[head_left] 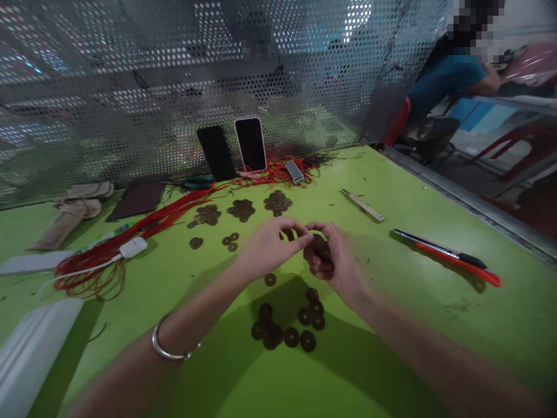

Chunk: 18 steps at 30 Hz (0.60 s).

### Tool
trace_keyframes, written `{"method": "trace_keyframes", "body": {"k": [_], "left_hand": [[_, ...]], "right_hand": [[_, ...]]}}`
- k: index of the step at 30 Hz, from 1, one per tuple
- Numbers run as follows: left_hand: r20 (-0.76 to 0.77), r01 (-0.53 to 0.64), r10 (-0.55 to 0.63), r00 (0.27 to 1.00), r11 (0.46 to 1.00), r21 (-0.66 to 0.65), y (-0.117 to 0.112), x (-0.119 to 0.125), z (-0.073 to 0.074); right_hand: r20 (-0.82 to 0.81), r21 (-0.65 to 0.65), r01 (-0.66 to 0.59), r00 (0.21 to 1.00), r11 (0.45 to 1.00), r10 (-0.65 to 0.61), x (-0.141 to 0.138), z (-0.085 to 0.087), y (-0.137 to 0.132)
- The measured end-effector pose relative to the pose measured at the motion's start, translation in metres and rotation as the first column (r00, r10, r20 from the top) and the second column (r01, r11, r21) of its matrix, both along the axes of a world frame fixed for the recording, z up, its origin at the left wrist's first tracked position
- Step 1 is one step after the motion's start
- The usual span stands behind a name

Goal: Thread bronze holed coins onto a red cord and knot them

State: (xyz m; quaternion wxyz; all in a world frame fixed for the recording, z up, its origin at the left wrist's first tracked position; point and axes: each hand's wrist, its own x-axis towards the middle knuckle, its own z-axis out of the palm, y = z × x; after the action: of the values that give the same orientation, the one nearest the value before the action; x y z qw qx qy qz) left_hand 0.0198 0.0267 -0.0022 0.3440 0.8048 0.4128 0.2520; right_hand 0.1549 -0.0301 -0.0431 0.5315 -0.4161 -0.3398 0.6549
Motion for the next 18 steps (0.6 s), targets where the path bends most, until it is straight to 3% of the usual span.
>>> {"method": "trace_keyframes", "body": {"k": [4, 11, 18], "left_hand": [[0.099, -0.076, 0.078, 0.992, 0.997, -0.027, 0.001, 0.000, 0.000], [0.156, -0.102, 0.110, 0.982, 0.993, -0.062, -0.001, -0.001, 0.002], [0.194, -0.120, 0.124, 0.973, 0.992, -0.034, -0.001, -0.003, 0.000]], "right_hand": [[0.025, 0.044, 0.044, 0.999, 0.998, -0.045, 0.003, 0.004, 0.001], [0.003, 0.055, 0.076, 0.997, 0.996, -0.076, 0.006, 0.012, -0.001], [0.005, 0.080, 0.113, 0.993, 0.990, -0.114, 0.005, 0.009, 0.000]]}}
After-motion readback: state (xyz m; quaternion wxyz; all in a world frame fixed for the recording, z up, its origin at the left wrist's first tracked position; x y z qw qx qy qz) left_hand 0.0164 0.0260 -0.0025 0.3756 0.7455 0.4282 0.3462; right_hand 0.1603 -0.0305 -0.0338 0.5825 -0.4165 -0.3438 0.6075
